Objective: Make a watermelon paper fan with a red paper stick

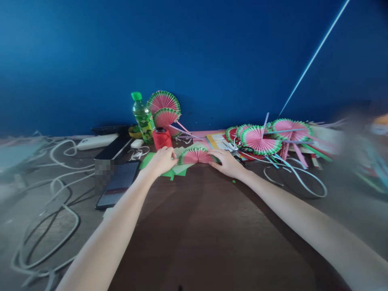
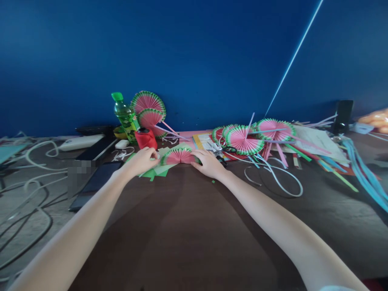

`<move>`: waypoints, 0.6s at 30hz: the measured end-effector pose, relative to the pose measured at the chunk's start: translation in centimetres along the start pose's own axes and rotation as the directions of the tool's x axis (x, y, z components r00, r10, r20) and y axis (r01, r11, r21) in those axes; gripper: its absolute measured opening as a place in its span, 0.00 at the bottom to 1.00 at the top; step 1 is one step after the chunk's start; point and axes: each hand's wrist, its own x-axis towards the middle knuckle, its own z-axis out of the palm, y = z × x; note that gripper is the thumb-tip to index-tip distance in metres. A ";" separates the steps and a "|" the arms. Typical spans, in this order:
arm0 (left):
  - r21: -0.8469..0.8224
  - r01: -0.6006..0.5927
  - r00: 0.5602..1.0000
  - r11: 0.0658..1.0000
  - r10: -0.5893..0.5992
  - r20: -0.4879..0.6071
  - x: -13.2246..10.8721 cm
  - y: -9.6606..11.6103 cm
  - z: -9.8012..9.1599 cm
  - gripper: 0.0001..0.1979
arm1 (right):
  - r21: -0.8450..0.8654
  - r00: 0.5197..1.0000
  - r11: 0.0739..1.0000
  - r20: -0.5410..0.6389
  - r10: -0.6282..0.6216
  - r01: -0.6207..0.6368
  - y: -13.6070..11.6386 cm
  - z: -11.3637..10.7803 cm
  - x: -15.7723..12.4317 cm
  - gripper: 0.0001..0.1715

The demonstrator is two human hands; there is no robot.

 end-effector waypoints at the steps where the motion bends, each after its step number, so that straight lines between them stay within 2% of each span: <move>1: -0.001 -0.036 0.999 0.999 0.036 -0.035 0.0 0.3 0.3 0.10 | -0.005 1.000 1.000 -0.004 -0.003 0.003 -0.1 -0.1 0.0 0.22; 4: -0.021 -0.169 0.983 0.985 0.167 -0.074 0.1 1.5 1.6 0.16 | -0.010 0.999 1.000 -0.038 -0.011 0.011 -0.4 -0.5 0.0 0.21; 7: -0.028 -0.283 0.959 0.959 0.281 -0.038 -0.1 2.8 3.1 0.21 | -0.018 0.994 1.000 -0.111 -0.019 0.017 -0.9 -0.9 0.0 0.19; 9: -0.014 -0.311 0.950 0.950 0.311 -0.015 -0.3 3.5 4.0 0.24 | -0.025 0.992 0.999 -0.124 -0.029 0.026 -1.3 -1.0 0.0 0.20; 15: 0.050 -0.345 0.936 0.937 0.347 -0.055 -0.8 3.9 5.3 0.25 | -0.006 0.995 0.999 0.084 -0.048 0.049 -1.5 -0.1 0.2 0.27; 18: 0.068 -0.326 0.941 0.943 0.331 -0.078 -0.9 3.9 5.6 0.25 | -0.005 0.993 0.999 0.108 -0.039 0.040 -1.4 0.2 0.3 0.28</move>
